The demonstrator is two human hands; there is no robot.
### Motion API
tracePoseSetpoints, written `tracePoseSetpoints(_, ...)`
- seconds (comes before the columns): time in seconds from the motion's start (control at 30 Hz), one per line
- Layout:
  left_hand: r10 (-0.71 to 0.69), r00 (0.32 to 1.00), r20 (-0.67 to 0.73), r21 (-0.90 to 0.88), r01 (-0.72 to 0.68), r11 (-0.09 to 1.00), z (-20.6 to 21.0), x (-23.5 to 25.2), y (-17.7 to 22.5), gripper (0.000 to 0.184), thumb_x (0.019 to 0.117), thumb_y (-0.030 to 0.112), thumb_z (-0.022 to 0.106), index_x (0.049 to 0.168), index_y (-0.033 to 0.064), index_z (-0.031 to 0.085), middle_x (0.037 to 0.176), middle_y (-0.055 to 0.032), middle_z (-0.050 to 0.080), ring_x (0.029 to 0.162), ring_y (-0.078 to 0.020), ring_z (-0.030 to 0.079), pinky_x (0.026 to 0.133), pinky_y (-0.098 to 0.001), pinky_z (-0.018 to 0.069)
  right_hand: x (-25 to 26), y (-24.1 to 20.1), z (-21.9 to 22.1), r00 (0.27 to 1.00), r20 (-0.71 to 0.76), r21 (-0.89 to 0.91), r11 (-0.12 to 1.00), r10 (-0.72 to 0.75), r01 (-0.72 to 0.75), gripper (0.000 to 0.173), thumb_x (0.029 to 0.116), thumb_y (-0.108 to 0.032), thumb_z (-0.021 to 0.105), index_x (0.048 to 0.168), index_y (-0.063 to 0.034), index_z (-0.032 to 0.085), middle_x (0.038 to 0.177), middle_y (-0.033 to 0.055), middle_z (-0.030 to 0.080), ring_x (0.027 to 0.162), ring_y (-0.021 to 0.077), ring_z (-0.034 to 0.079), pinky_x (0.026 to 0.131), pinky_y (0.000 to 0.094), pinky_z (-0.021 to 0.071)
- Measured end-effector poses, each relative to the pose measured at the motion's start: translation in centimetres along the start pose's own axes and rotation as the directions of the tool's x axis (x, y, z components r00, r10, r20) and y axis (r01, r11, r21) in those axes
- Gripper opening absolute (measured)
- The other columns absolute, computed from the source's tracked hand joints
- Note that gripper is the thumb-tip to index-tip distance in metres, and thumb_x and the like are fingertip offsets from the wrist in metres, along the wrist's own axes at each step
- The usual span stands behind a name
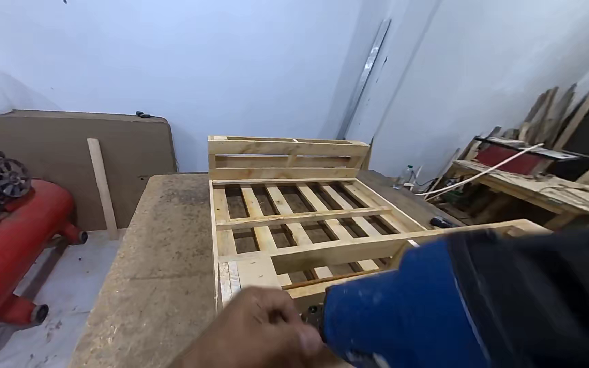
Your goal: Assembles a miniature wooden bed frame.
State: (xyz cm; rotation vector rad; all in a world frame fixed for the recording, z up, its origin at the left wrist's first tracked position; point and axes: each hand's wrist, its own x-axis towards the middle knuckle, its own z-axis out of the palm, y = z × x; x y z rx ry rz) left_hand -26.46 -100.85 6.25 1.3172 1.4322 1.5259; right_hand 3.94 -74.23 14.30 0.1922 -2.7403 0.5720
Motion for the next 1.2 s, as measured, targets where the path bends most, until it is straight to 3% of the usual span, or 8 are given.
tracePoseSetpoints(0.1, 0.271, 0.95, -0.156, 0.087, -0.26, 0.962, -3.6, 2.9, 2.4, 0.059, 0.084, 0.058, 0.076, 0.115, 0.0085, 0.068, 0.102, 0.0031, 0.073, 0.096, -0.0083, 0.069, 0.086, -0.0317, 0.0594, 11.8, -8.8, -2.1, 0.871, -0.018, 0.304, 0.833, 0.491, -0.463, 0.018, 0.0788, -0.002, 0.076, 0.094, 0.0018, 0.069, 0.083, -0.0017, 0.071, 0.076, -0.0048, 0.064, 0.076, 0.0101, 0.0517)
tracePoseSetpoints(0.2, 0.382, 0.921, -0.08, 0.16, -0.367, 0.917, -5.4, 5.4, 5.1, 0.08, 0.0727, 0.057, 0.084, 0.135, 0.0147, 0.059, 0.118, 0.0082, 0.07, 0.112, -0.0049, 0.065, 0.096, -0.027, 0.0573, 18.2, -6.1, -4.3, 0.954, 0.148, 0.291, 0.911, 0.259, -0.292, 0.009, 0.0868, -0.013, 0.08, 0.084, -0.0077, 0.073, 0.066, -0.0046, 0.067, 0.055, -0.0042, 0.06, 0.053, 0.0088, 0.0497)
tracePoseSetpoints(0.3, 0.37, 0.926, -0.074, 0.081, -0.364, 0.928, -6.9, 7.4, 4.9, 0.054, 0.0699, 0.026, 0.09, 0.116, 0.0167, 0.065, 0.098, 0.0082, 0.073, 0.092, -0.0014, 0.069, 0.079, -0.0204, 0.0604, 25.1, -5.6, -5.6, 0.796, 0.494, 0.015, 0.912, 0.349, -0.409, 0.018, 0.0952, -0.04, 0.074, 0.09, -0.0226, 0.073, 0.06, -0.0026, 0.062, 0.046, 0.0012, 0.055, 0.043, 0.0195, 0.0483)
tracePoseSetpoints(0.57, 0.329, 0.902, -0.28, 0.048, -0.329, 0.943, -9.8, 10.2, -1.2, 0.052, 0.0811, 0.041, 0.085, 0.121, 0.0158, 0.064, 0.104, 0.004, 0.074, 0.096, -0.0081, 0.072, 0.084, -0.0292, 0.0628, 35.2, 3.0, -2.0, 0.614, 0.759, 0.12, 0.879, 0.218, -0.461, 0.028, 0.0882, -0.04, 0.079, 0.105, -0.0203, 0.069, 0.066, 0.0101, 0.066, 0.045, 0.0165, 0.061, 0.04, 0.0325, 0.0559)
tracePoseSetpoints(0.7, 0.201, 0.88, -0.43, -0.095, -0.266, 0.959, -12.1, 13.9, -0.3, 0.057, 0.0796, 0.048, 0.084, 0.12, 0.0124, 0.064, 0.101, -0.0034, 0.075, 0.091, -0.0151, 0.074, 0.081, -0.0372, 0.0643, 40.2, 6.6, -1.8, 0.795, 0.572, 0.197, 0.908, 0.2, -0.37, 0.026, 0.0847, -0.036, 0.078, 0.094, -0.0133, 0.071, 0.058, 0.0057, 0.064, 0.041, 0.0093, 0.056, 0.038, 0.0239, 0.049)
tracePoseSetpoints(0.8, 0.023, 0.87, -0.492, -0.204, -0.142, 0.969, -14.1, 16.4, -1.0, 0.05, 0.0894, 0.047, 0.072, 0.124, 0.012, 0.063, 0.103, -0.0079, 0.073, 0.091, -0.0184, 0.073, 0.08, -0.0398, 0.0637, 47.0, 9.7, -1.3, 0.682, 0.718, 0.048, 0.967, 0.142, -0.252, 0.04, 0.0829, -0.053, 0.081, 0.099, -0.017, 0.075, 0.071, 0.0016, 0.075, 0.05, 0.01, 0.068, 0.047, 0.0271, 0.0622)
tracePoseSetpoints(0.93, -0.306, 0.787, -0.536, -0.378, 0.101, 0.92, -15.9, 17.8, -3.9, 0.045, 0.0942, 0.053, 0.063, 0.119, 0.0147, 0.067, 0.098, -0.0093, 0.073, 0.086, -0.0183, 0.073, 0.074, -0.0379, 0.0628, 49.0, 14.7, 5.8, 0.819, 0.561, -0.127, 0.99, 0.122, -0.061, 0.046, 0.0752, -0.051, 0.087, 0.094, -0.0124, 0.074, 0.068, 0.0019, 0.07, 0.053, 0.0121, 0.064, 0.047, 0.0314, 0.0553)
tracePoseSetpoints(1.2, -0.598, 0.669, -0.441, -0.59, 0.286, 0.755, -16.9, 17.0, -7.6, 0.044, 0.0948, 0.057, 0.064, 0.117, 0.0185, 0.067, 0.093, -0.0073, 0.071, 0.076, -0.0116, 0.071, 0.059, -0.0265, 0.0602, 51.4, 22.3, 15.2, 0.564, 0.822, 0.055, 0.996, -0.082, 0.065, 0.067, 0.0668, -0.08, 0.075, 0.106, -0.0256, 0.07, 0.075, -0.0111, 0.07, 0.063, -0.0022, 0.065, 0.053, 0.0252, 0.0565)
